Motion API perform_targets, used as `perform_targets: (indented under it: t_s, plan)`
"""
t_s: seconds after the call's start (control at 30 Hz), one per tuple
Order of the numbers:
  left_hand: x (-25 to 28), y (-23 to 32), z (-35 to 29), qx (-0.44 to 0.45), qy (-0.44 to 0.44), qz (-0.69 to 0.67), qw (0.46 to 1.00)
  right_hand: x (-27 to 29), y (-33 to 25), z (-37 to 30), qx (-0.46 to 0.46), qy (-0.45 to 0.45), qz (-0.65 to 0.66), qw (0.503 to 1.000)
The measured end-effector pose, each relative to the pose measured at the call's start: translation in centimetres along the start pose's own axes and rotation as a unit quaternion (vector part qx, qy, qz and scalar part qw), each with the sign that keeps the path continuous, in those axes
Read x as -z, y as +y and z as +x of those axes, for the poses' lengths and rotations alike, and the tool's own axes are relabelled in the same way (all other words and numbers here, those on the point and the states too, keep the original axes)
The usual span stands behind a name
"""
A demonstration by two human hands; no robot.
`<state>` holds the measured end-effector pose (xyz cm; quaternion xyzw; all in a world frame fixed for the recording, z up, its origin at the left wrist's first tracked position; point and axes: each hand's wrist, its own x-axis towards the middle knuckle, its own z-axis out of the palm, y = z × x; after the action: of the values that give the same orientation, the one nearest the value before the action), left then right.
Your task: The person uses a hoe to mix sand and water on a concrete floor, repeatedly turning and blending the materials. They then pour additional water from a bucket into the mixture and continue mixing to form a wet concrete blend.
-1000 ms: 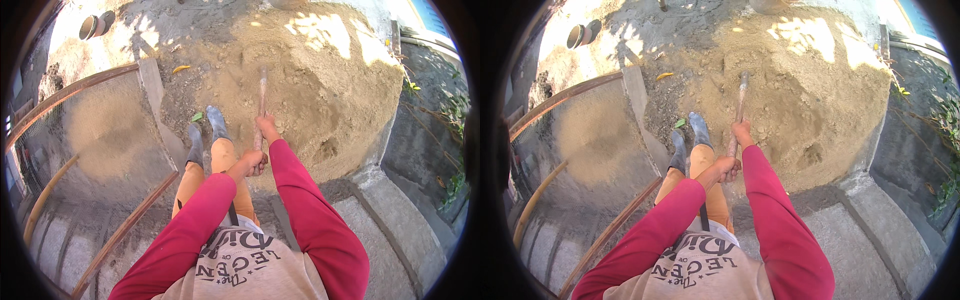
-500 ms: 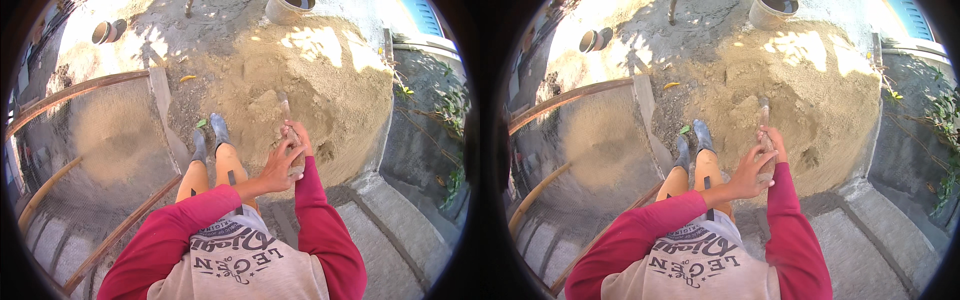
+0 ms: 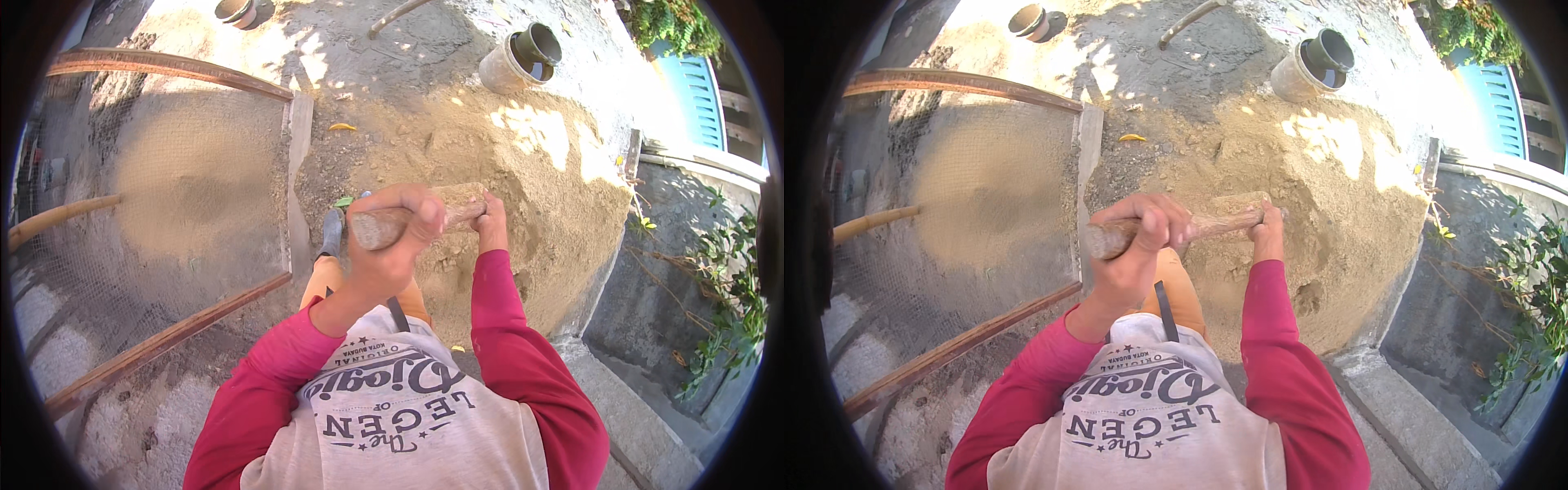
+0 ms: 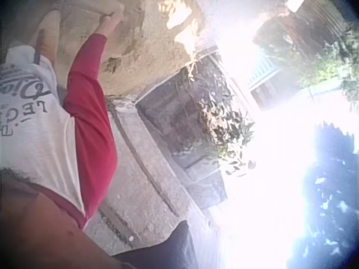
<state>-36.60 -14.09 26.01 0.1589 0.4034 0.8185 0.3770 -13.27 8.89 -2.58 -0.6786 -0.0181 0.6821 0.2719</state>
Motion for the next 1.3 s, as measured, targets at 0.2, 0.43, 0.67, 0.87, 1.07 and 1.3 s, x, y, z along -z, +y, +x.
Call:
perform_targets:
  t_s: [0.2,0.43,0.67,0.87,1.07,1.3]
  plan:
    - [13.3,19.5,-10.2,-0.214,0.085,0.054,0.972,-17.1,17.7,-5.5,-0.088,-0.095,-0.200,0.971]
    - [15.9,31.9,-42.4,-0.539,0.131,0.175,0.813,-29.7,42.1,-42.0,-0.202,-0.492,-0.284,0.798]
    - [18.1,19.8,-49.2,-0.654,0.359,0.093,0.659,-29.7,39.0,-54.8,-0.199,-0.670,-0.206,0.685]
    - [26.5,12.7,-46.3,-0.483,0.631,-0.102,0.599,-28.5,33.5,-46.1,-0.106,-0.581,-0.239,0.771]
    - [28.5,11.5,-38.8,-0.012,0.787,0.453,0.419,-22.8,26.5,-27.6,-0.037,-0.326,-0.243,0.913]
    - [20.0,14.0,-23.3,0.418,0.141,0.674,0.592,-9.3,16.7,-5.5,0.008,-0.004,-0.239,0.971]
